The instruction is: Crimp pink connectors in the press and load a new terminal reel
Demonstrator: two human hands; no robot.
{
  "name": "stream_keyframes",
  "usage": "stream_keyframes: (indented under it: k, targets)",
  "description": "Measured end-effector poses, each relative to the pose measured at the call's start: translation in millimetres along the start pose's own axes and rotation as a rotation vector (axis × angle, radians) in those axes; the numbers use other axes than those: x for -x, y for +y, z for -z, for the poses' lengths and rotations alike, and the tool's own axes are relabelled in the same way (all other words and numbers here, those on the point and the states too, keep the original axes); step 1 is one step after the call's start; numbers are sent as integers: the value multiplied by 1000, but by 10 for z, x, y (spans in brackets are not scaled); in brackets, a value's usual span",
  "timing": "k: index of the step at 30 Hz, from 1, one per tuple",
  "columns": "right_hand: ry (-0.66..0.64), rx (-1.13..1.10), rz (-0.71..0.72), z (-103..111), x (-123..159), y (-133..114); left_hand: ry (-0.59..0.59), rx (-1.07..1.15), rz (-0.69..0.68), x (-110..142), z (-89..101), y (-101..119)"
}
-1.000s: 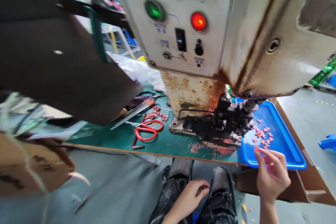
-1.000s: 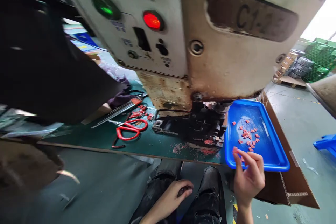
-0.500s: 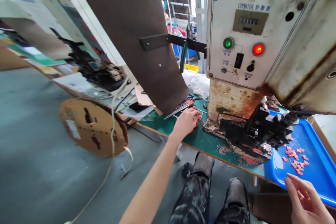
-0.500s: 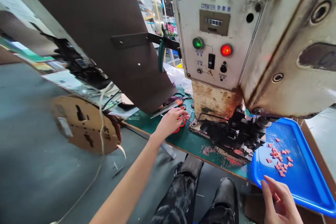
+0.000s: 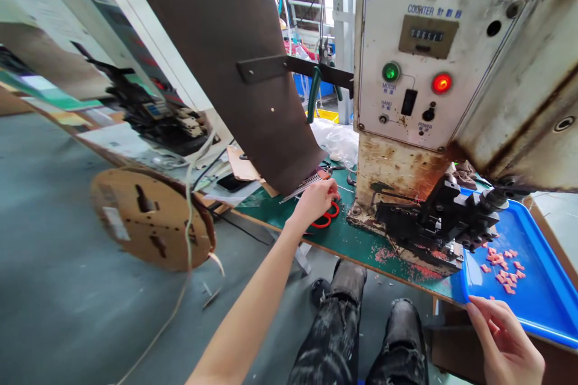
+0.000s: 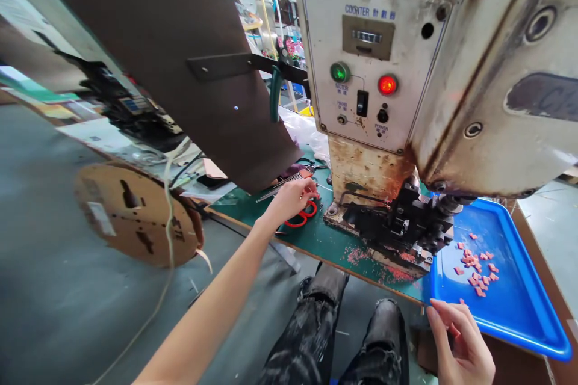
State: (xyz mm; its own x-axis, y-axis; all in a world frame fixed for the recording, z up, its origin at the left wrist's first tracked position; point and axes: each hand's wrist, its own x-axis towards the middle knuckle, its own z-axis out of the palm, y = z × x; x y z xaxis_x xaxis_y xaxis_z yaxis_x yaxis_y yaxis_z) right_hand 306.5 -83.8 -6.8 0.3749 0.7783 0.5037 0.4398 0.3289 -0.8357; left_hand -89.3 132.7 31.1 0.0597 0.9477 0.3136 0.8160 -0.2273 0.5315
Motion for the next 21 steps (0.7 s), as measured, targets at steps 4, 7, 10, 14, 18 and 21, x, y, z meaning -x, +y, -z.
stream_keyframes:
  k: [4, 7, 10, 14, 18, 21]
  targets:
    - [-125, -39, 59, -129, -5, -151, 51, 125, 20, 77, 52, 70]
    - [-229, -81, 101, -341, -5, -366, 115, 231, 37, 254, 128, 147]
    - [-356, -116, 147, -627, 15, -598, 169, 315, 43, 610, 182, 282]
    - [-536, -213, 81, -1011, 99, -767, 264, 497, 64, 1242, 164, 555]
    - [-610, -282, 66, -1398, 126, -813, 318, 546, 101, 1711, 146, 748]
    - [-666, -205, 224, -1803, -20, -916, 342, 494, 151, 1884, 185, 733]
